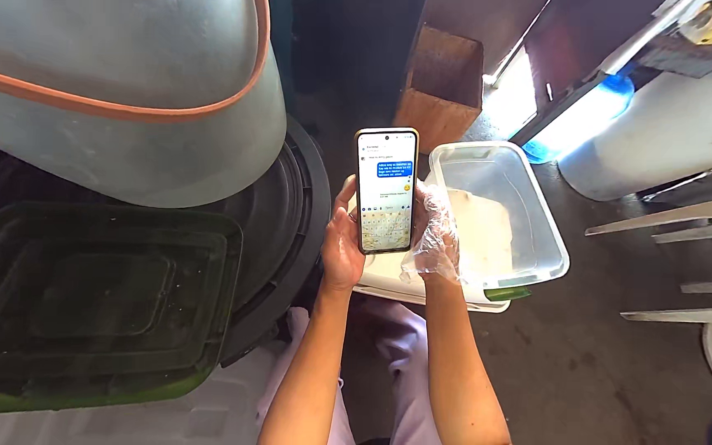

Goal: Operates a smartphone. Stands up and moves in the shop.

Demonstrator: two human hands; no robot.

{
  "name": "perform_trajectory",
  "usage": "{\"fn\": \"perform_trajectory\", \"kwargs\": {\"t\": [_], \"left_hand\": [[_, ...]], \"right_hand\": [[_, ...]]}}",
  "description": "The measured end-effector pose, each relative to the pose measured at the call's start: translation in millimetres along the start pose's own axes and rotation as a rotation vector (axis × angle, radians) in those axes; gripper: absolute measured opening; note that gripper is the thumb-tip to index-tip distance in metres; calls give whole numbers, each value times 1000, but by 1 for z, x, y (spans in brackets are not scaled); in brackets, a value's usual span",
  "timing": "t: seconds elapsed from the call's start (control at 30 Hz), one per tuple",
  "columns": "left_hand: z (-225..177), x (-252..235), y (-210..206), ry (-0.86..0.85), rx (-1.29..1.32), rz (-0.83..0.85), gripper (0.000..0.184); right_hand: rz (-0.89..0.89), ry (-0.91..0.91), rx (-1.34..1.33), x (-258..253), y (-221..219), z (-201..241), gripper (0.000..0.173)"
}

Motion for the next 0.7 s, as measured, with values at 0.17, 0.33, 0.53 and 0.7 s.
{"fn": "perform_trajectory", "kwargs": {"t": [0.17, 0.33, 0.53, 0.7], "left_hand": [[-8, 10, 6, 9, 1, -30, 66], [-6, 9, 16, 25, -15, -41, 65], [3, 0, 15, 47, 18, -17, 71], [14, -2, 16, 71, 22, -8, 68]], "right_hand": [[94, 84, -49, 2, -10, -2, 46], [143, 41, -69, -9, -10, -12, 60], [83, 57, -36, -21, -4, -12, 59], [97, 77, 22, -21, 8, -11, 61]]}}
Point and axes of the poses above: each hand's wrist, its own x-axis away from the middle knuckle, its own y-axis out of the back of the hand, z = x × y, the point moved 6 cm from there along -x, towards the middle knuckle
